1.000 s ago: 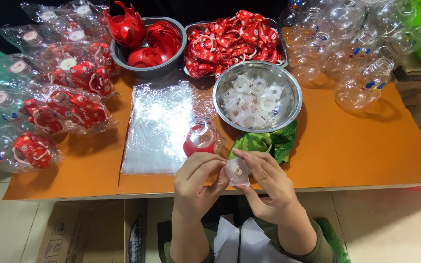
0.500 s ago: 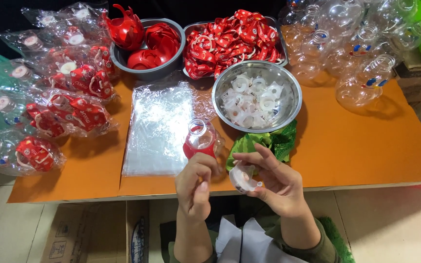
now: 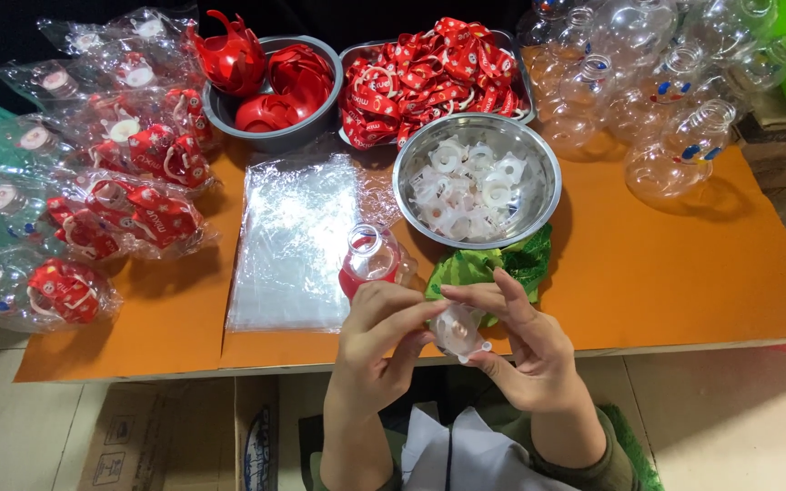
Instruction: Assembling plastic tumblers by threading lanyards through caps and attaching them to bottles.
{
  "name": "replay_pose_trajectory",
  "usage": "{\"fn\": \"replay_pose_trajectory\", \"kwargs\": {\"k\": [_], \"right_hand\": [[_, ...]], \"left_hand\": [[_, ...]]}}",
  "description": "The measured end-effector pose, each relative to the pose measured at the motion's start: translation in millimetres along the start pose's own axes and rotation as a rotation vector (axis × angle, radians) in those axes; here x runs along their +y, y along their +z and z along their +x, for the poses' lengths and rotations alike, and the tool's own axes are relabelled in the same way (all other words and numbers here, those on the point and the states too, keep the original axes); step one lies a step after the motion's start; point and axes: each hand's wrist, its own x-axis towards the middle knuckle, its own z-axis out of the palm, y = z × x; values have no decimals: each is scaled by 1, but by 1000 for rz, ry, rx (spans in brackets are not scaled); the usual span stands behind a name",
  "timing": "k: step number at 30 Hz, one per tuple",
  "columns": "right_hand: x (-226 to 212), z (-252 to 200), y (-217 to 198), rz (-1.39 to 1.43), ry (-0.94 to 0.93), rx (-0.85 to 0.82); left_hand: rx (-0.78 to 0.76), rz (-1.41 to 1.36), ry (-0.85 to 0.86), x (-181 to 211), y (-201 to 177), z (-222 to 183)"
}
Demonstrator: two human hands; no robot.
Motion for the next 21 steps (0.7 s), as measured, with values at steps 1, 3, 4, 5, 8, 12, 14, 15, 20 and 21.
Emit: {"fn": "replay_pose_trajectory", "kwargs": {"k": [1, 3, 4, 5, 8, 12, 14, 15, 20, 21], "right_hand": [[1, 0, -1, -1, 0, 1], [2, -1, -2, 22, 22, -12], [2, -2, -3, 22, 24, -12], [3, -1, -4, 21, 24, -18], [3, 0, -6, 14, 26, -27], [1, 1, -9, -8, 39, -46], [1, 3, -10, -23, 34, -49], [1, 3, -11, -41, 29, -54], [1, 6, -13, -55, 54, -48], [0, 6, -15, -61, 59, -47]], "left_hand": [[-1, -1, 1, 0, 1, 3], [-9, -24, -1, 1, 2, 7], [-9, -25, -2, -2, 3, 4], [19, -9, 19, -6, 4, 2], [45, 4, 58, -4, 2, 7], [-8, 26, 77, 5, -7, 18], [-16, 41, 78, 7, -8, 20], [-22, 55, 80, 8, -8, 21], [-50, 136, 77, 11, -10, 25], [-60, 167, 76, 11, -9, 26]]}}
